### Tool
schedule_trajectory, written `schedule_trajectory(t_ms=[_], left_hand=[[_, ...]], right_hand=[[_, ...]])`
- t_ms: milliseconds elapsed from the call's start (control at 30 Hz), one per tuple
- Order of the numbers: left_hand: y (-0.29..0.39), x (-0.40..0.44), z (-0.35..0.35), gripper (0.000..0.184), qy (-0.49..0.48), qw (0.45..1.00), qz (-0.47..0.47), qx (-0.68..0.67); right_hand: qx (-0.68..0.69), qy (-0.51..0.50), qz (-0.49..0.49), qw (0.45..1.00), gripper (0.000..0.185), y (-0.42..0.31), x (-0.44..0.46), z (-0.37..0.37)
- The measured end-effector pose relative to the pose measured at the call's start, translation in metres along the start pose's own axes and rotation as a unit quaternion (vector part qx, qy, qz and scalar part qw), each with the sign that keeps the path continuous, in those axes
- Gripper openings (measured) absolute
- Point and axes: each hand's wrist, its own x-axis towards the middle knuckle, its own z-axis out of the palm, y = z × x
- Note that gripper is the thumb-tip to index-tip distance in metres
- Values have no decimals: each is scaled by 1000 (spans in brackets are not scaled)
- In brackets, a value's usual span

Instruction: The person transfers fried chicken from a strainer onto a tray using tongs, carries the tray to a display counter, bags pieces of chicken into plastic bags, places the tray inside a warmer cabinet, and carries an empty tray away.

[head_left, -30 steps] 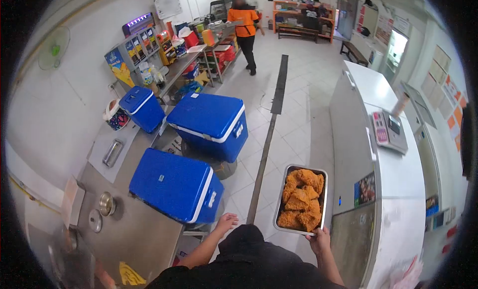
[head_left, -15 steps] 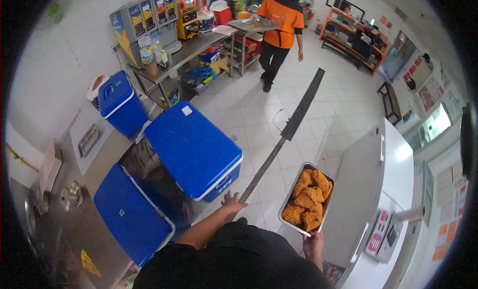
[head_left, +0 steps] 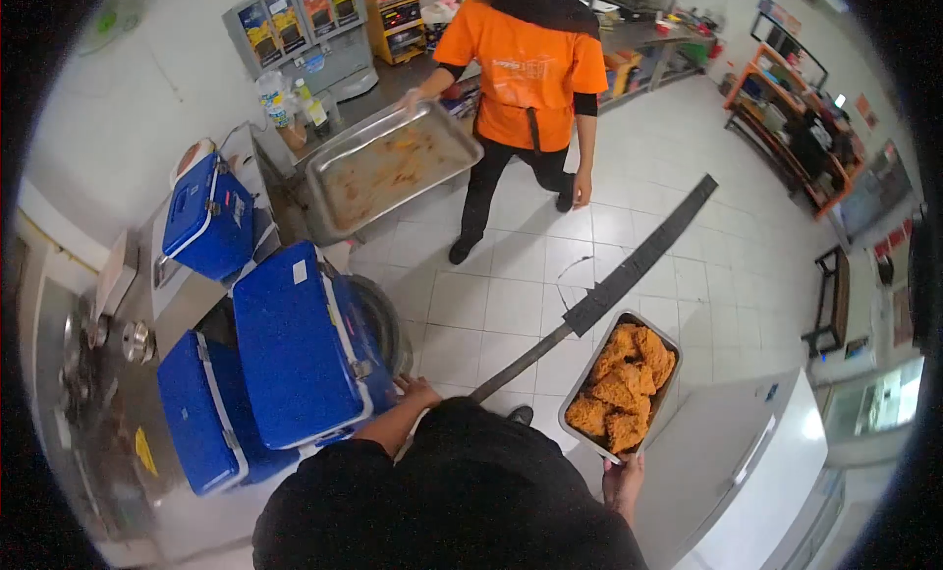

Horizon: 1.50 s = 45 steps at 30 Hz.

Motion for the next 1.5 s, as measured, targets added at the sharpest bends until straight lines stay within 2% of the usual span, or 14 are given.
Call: schedule_trajectory(t_ms=[233,400,533,600,767,833,867,1000,1100,1300,1333,1367,1467,1500], left_hand=[[57,80,-17,102,-15,993,-68,-97],[173,116,-75,112,-25,990,-74,-117],[345,154,-158,114,-34,992,15,-121],[437,202,-181,113,20,979,157,-130],[708,162,-343,102,162,929,290,-163],[806,142,-424,98,69,881,418,-209],[861,145,-451,96,172,815,516,-198],[1034,42,-601,90,186,726,531,-396],[1133,75,-642,85,173,675,542,-469],[1201,237,-610,59,278,803,351,-393],[1194,251,-588,56,210,815,321,-433],[1185,233,-577,56,299,844,294,-333],[1143,278,-540,67,128,946,204,-219],[1126,302,-518,77,145,941,281,-119]], right_hand=[[-12,22,35,999,20,-110,179,119],[8,-14,67,998,23,-176,300,208],[-11,-18,54,998,21,-231,404,250],[-27,-28,38,999,22,-265,447,265],[-10,30,31,999,31,-326,575,267],[-13,14,21,1000,32,-354,630,279],[-18,8,18,1000,32,-370,655,283],[-40,2,29,999,34,-435,772,295],[-74,-3,29,997,38,-494,858,329],[-112,-87,49,989,48,-604,1066,405],[-127,-107,54,985,50,-627,1093,414],[-124,-107,50,985,48,-648,1117,428],[-119,-109,43,986,49,-673,1211,488],[-103,-116,31,987,48,-688,1243,509]])
